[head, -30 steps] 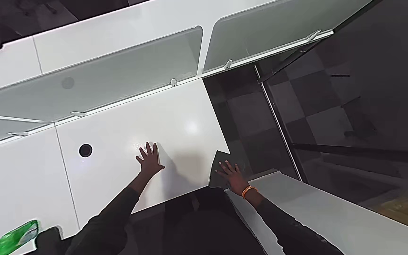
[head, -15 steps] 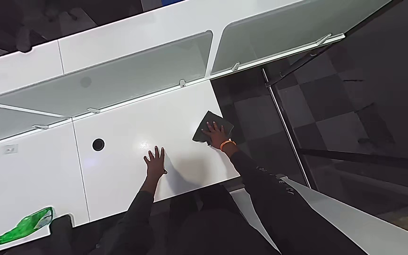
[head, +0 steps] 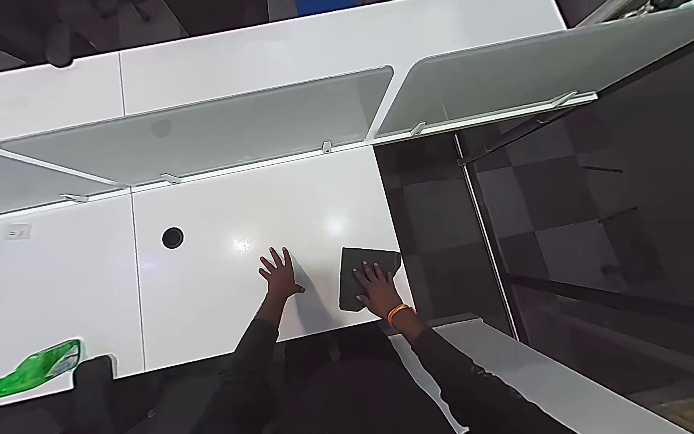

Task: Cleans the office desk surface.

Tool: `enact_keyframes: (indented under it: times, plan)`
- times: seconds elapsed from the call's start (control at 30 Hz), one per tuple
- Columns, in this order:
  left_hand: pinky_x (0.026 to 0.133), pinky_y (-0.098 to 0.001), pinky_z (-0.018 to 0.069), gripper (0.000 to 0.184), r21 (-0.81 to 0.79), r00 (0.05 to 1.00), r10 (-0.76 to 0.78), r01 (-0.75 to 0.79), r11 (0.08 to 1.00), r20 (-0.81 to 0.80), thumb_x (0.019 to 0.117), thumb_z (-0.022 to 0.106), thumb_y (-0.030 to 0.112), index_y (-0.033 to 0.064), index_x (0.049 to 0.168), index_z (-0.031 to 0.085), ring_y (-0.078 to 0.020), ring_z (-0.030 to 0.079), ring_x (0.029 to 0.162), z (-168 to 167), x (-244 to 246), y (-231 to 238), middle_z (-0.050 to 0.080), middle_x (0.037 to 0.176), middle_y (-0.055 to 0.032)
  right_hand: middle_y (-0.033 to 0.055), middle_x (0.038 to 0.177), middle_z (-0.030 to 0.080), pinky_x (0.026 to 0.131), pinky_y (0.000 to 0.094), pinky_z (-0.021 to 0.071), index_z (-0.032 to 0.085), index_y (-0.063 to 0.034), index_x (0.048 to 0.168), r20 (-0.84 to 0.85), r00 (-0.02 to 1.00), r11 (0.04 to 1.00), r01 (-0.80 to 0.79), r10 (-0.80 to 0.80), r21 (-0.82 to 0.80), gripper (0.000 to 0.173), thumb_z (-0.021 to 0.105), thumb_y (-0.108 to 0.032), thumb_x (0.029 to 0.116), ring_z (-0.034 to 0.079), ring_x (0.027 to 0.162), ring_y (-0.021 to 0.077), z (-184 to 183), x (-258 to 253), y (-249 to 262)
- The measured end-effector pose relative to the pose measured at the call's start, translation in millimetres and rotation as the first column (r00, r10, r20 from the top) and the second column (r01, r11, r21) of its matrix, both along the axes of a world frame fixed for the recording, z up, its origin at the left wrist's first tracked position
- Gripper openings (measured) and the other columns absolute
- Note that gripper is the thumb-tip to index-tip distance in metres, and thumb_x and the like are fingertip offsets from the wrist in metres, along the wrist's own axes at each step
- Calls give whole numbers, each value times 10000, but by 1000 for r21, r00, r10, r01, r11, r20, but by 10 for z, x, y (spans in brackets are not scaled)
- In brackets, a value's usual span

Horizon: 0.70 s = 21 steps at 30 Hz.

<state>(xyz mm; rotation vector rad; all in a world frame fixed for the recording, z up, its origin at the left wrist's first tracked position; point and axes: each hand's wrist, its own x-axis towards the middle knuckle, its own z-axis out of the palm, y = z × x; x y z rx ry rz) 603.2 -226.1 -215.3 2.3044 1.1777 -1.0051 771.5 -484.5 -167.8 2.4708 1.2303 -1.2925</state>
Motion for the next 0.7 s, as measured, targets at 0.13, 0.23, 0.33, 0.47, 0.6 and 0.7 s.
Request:
enact_keyframes:
  times: [0.13, 0.23, 0.33, 0.47, 0.6, 0.7]
  plan:
    - [1074, -833, 223, 1733, -35, 996, 88, -89, 995, -30, 417, 991, 563, 146, 1634, -171, -672, -126, 1462, -69, 180, -45, -341, 1595, -327, 138, 1743, -23, 1134, 831, 74, 163, -392, 1654, 67, 997, 998, 33, -30, -45, 920, 707, -474, 917, -28, 1569, 501, -264, -135, 205]
    - [1053, -858, 198, 1749, -58, 992, 122, -124, 991, -35, 394, 1004, 527, 171, 1635, -175, -676, -162, 1452, -92, 204, -12, -375, 1583, -312, 106, 1748, -33, 1130, 837, 82, 160, -415, 1650, 76, 997, 999, 20, -17, -37, 934, 730, -456, 911, -37, 1573, 487, -304, -19, 396]
    - [1041, -873, 176, 1751, -68, 988, 154, -156, 985, -32, 368, 1010, 483, 197, 1642, -157, -665, -186, 1452, -76, 251, 6, -375, 1592, -294, 110, 1748, -5, 1125, 841, 103, 197, -422, 1641, 80, 997, 1000, -3, 3, 0, 959, 774, -431, 876, -2, 1572, 495, -324, 199, 623]
    - [1035, -873, 191, 1735, -61, 985, 166, -168, 984, -42, 363, 1002, 468, 208, 1649, -134, -665, -165, 1457, -69, 274, -2, -355, 1603, -293, 118, 1746, 12, 1119, 853, 90, 210, -413, 1641, 91, 995, 998, -34, 29, 45, 996, 807, -392, 843, -3, 1573, 494, -350, 593, 1125]
    - [1029, -874, 194, 1726, -65, 985, 166, -169, 983, -53, 364, 999, 468, 223, 1651, -126, -665, -156, 1459, -84, 290, 12, -342, 1611, -290, 126, 1745, -22, 1085, 883, 113, 153, -429, 1647, 119, 992, 997, -58, 52, 49, 1120, 868, -363, 788, -28, 1564, 517, -359, 1017, 1771]
    - [1020, -881, 188, 1734, -56, 985, 162, -164, 985, -52, 359, 994, 475, 228, 1647, -141, -665, -161, 1458, -96, 289, 9, -342, 1608, -298, 127, 1740, 66, 1054, 897, 170, 215, -452, 1628, 211, 973, 993, -108, 94, 54, 1193, 949, -371, 692, 87, 1545, 546, -377, 1260, 2174]
